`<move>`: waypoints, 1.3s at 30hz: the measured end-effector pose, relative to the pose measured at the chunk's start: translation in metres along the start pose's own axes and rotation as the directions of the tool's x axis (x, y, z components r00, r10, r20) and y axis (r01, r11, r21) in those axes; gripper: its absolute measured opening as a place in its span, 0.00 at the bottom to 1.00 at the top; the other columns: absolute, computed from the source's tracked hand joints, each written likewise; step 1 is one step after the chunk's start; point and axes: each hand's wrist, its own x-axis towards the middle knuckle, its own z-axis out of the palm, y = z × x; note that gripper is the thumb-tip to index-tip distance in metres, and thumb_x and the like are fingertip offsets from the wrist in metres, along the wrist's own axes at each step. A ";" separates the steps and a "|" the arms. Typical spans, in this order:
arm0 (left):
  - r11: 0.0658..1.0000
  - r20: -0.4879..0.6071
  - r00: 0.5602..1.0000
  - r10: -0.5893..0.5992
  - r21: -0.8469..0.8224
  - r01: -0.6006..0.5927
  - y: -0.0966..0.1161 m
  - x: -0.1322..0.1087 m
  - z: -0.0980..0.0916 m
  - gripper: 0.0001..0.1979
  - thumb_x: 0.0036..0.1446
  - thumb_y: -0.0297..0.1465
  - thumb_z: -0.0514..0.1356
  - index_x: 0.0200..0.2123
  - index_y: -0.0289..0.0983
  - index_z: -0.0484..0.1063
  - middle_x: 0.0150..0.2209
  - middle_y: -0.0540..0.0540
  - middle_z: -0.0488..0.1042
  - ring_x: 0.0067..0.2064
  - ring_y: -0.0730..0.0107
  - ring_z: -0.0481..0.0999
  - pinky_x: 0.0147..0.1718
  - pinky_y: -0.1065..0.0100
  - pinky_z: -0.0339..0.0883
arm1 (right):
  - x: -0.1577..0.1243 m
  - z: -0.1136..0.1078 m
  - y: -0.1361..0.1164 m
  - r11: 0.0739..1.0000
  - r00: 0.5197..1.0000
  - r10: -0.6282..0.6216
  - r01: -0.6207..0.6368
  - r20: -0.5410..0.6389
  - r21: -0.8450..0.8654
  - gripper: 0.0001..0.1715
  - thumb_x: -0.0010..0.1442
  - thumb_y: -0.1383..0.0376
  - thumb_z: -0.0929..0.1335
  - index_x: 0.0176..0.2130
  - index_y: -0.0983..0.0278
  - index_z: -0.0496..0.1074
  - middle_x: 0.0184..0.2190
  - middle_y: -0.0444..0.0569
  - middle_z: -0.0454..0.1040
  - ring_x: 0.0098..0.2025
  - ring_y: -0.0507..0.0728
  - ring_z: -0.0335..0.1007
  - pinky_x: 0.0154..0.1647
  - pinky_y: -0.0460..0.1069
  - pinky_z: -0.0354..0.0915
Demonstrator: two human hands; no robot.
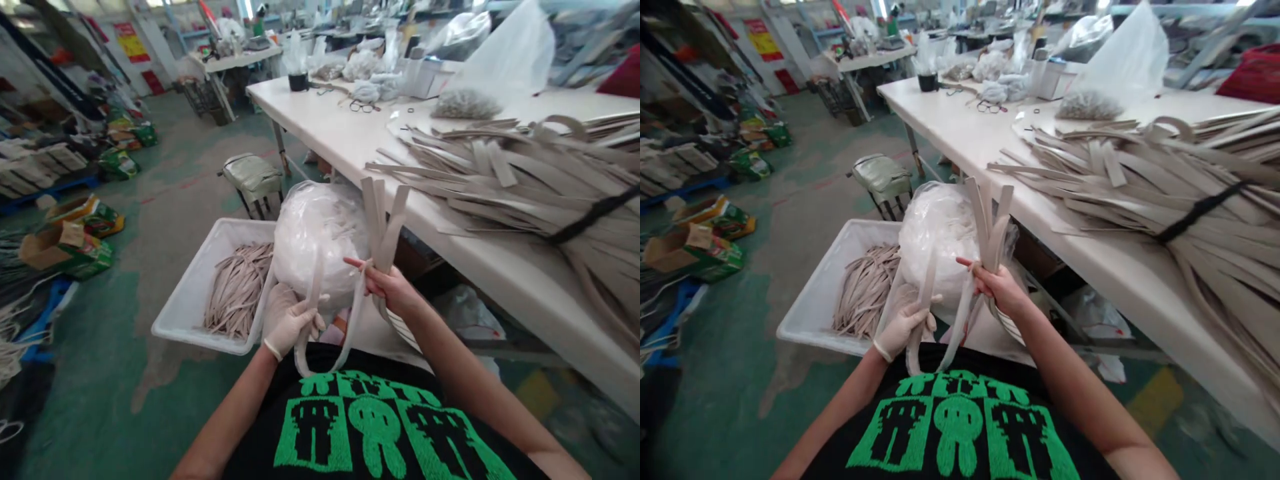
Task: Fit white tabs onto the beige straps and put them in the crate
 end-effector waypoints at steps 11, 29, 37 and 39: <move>0.958 -0.006 1.000 0.001 0.287 0.001 -0.007 -0.003 0.026 0.22 0.56 0.42 0.62 0.50 0.36 0.78 0.26 0.48 0.75 0.22 0.75 0.67 0.25 0.70 0.61 | 0.012 -0.013 0.019 0.995 0.993 0.056 -0.046 -0.108 0.088 0.30 0.49 0.45 0.76 0.37 0.69 0.78 0.12 0.33 0.53 0.18 0.47 0.46 0.29 0.48 0.66; 0.943 0.202 0.971 0.129 0.278 -0.183 0.034 0.032 0.054 0.35 0.51 0.56 0.62 0.49 0.32 0.77 0.47 0.37 0.80 0.54 0.45 0.75 0.60 0.50 0.63 | -0.005 0.008 -0.008 0.991 0.995 -0.092 0.089 -0.032 -0.097 0.24 0.52 0.49 0.74 0.35 0.68 0.81 0.17 0.42 0.66 0.17 0.47 0.52 0.20 0.46 0.56; 0.888 0.163 0.986 0.024 0.449 -0.096 0.008 0.027 0.060 0.17 0.53 0.44 0.64 0.27 0.35 0.81 0.28 0.42 0.79 0.32 0.59 0.76 0.37 0.61 0.69 | -0.019 -0.015 -0.031 0.964 0.884 -0.264 0.229 -0.387 -0.134 0.17 0.46 0.56 0.78 0.25 0.66 0.77 0.28 0.52 0.79 0.17 0.47 0.55 0.14 0.45 0.48; 0.918 0.060 0.998 -0.035 0.395 0.009 0.000 0.013 0.043 0.14 0.49 0.42 0.68 0.26 0.36 0.81 0.23 0.44 0.77 0.24 0.64 0.72 0.29 0.62 0.67 | -0.015 -0.022 -0.031 0.956 0.853 -0.292 0.278 -0.433 -0.096 0.17 0.43 0.58 0.80 0.22 0.66 0.75 0.27 0.52 0.79 0.15 0.46 0.54 0.14 0.45 0.51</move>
